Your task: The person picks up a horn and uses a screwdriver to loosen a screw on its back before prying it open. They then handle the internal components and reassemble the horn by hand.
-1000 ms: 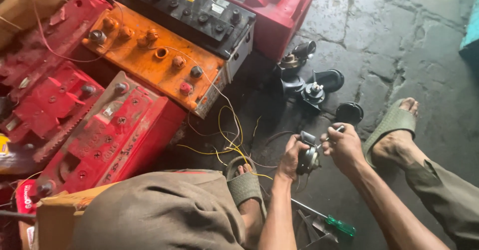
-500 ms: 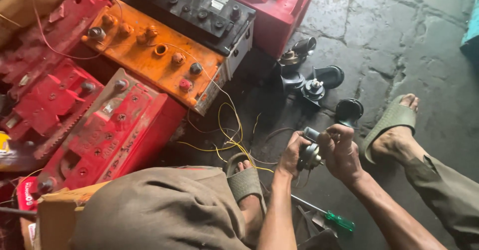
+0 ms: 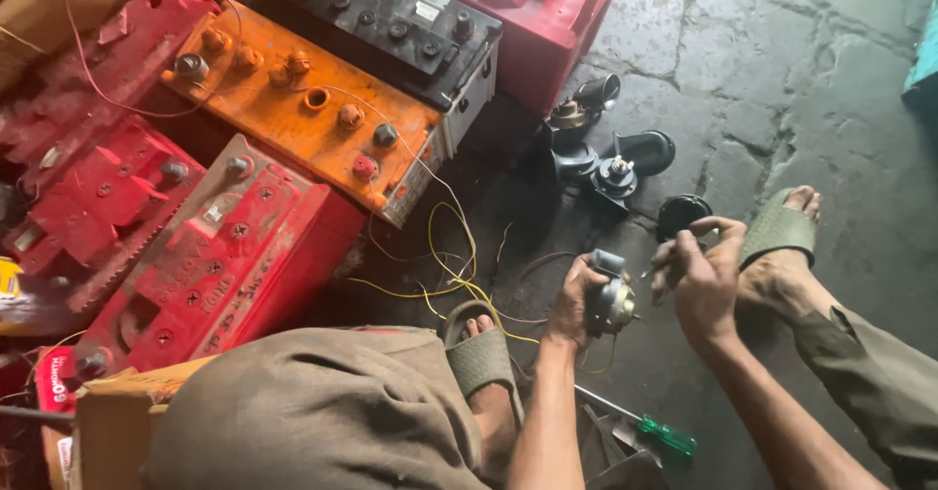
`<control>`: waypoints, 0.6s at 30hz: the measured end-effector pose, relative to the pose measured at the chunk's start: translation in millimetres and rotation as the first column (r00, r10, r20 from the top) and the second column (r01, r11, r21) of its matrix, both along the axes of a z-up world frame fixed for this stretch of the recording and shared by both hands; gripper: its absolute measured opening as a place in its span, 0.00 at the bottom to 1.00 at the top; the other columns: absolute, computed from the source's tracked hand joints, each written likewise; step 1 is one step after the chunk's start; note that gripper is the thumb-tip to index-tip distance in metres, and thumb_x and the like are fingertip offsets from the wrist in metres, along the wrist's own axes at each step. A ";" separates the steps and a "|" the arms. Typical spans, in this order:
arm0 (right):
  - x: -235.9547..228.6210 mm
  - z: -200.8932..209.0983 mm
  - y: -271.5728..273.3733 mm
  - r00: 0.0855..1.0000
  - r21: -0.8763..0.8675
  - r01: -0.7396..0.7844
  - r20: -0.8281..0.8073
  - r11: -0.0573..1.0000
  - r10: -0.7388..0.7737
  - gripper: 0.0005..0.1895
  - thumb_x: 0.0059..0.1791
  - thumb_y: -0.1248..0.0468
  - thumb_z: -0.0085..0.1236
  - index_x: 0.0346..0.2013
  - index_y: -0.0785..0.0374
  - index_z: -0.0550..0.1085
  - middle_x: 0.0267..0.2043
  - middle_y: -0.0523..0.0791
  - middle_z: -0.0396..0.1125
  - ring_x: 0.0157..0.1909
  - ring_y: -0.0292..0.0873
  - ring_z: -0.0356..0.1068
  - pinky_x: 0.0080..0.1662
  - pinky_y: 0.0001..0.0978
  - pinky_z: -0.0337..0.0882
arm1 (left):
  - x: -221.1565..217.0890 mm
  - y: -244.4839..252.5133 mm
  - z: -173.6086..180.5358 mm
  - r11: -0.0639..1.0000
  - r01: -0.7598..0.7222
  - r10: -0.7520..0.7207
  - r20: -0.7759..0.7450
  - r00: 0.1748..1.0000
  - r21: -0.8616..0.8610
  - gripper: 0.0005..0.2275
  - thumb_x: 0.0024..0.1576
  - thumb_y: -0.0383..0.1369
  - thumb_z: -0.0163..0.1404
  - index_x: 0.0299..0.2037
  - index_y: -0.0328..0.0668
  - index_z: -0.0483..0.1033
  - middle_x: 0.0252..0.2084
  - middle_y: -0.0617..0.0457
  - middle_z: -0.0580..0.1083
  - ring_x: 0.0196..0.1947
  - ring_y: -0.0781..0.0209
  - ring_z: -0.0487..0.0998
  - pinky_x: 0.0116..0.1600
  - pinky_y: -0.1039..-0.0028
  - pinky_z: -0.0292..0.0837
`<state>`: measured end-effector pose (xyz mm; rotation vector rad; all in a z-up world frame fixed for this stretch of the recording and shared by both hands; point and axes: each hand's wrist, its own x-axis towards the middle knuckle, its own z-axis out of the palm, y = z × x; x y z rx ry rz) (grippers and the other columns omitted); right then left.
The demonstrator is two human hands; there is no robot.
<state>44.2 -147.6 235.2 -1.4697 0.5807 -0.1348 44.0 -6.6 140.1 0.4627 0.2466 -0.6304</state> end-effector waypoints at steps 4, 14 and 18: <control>-9.6 -2.9 6.8 0.938 -0.440 -0.161 0.211 0.883 0.276 0.11 0.59 0.68 0.43 0.53 0.62 0.55 0.31 0.48 0.67 0.25 0.40 0.67 0.25 0.31 0.67 | 4.0 -2.0 -3.7 0.996 0.041 -0.041 0.008 0.999 -0.075 0.13 0.58 0.34 0.47 0.51 0.39 0.68 0.39 0.47 0.75 0.31 0.61 0.79 0.33 0.72 0.79; -18.7 -22.3 3.4 0.766 -0.721 -0.250 0.260 0.646 0.587 0.12 0.59 0.66 0.44 0.51 0.63 0.53 0.33 0.49 0.67 0.27 0.36 0.69 0.28 0.31 0.70 | 17.5 3.4 1.2 0.973 0.135 -0.146 0.047 0.988 0.185 0.10 0.58 0.35 0.45 0.45 0.42 0.74 0.32 0.52 0.73 0.22 0.65 0.76 0.25 0.76 0.71; -15.4 -26.2 0.7 0.697 -0.794 -0.263 0.236 0.548 0.677 0.12 0.58 0.66 0.45 0.50 0.64 0.54 0.33 0.49 0.66 0.27 0.36 0.69 0.28 0.31 0.70 | 22.0 13.2 16.8 0.957 0.217 -0.246 0.147 0.958 0.193 0.13 0.59 0.36 0.42 0.47 0.40 0.76 0.32 0.48 0.75 0.23 0.63 0.77 0.27 0.76 0.73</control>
